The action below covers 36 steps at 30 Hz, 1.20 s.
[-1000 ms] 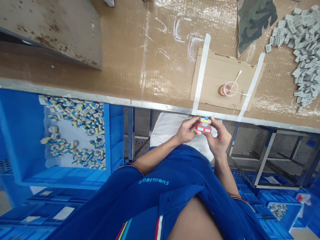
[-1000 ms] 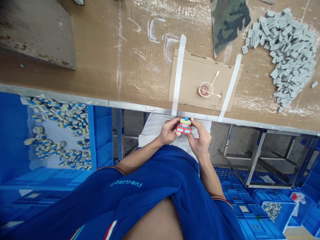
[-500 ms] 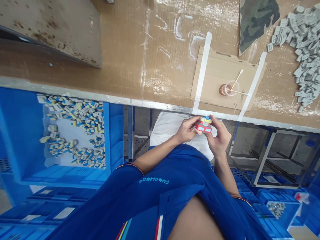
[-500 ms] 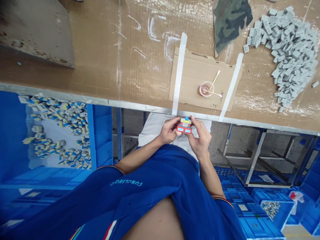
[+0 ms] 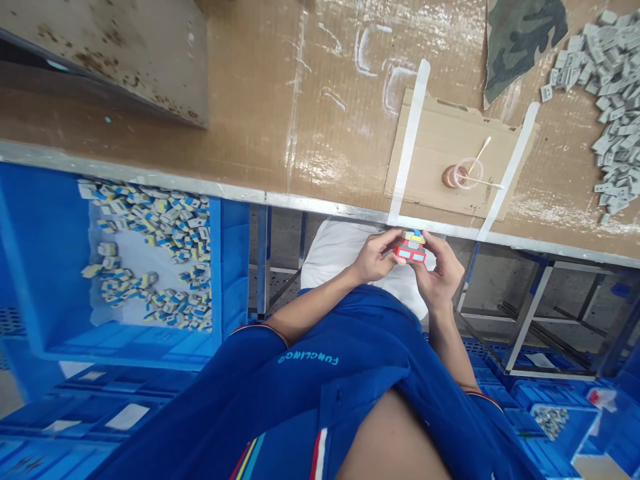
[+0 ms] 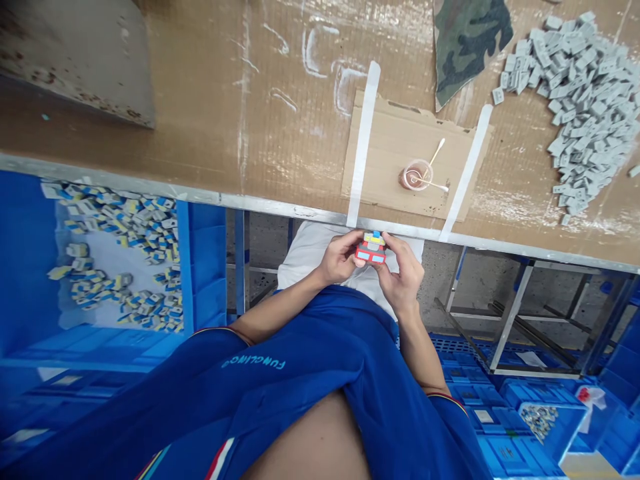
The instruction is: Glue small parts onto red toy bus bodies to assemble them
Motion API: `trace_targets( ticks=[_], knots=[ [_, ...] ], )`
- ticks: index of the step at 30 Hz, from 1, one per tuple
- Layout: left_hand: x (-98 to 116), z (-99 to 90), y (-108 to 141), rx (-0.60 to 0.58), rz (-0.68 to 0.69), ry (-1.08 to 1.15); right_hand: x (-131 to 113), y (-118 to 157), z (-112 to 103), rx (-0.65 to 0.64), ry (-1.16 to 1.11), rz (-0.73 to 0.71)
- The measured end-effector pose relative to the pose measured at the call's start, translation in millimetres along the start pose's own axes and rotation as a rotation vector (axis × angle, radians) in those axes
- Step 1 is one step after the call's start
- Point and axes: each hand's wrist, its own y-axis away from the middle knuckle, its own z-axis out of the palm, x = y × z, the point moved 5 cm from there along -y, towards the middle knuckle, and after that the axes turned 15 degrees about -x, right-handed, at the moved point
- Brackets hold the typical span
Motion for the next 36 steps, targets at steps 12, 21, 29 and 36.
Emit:
trace_targets(
  ticks=[12, 21, 29, 36],
  knots=[
    [-0.7, -2.1, 0.1, -0.020, -0.049, -0.027, 0.1, -1.6, 1.1, -0.012, 0.060, -0.015],
    [0.1, -3.1, -1.8, -0.016, -0.046, -0.020, -0.5, -1.7, 1.7, -0.011, 0.060, -0.009],
    [0.2, -3.5, -2.0, -0.023, -0.042, -0.049, 1.1, -1.9, 1.8, -0.007, 0.053, -0.004],
    [0.1, -3.2, -0.7, -0.011, -0.045, -0.049, -0.3, -3.7, 0.1, -0.023, 0.048, 0.003]
  ],
)
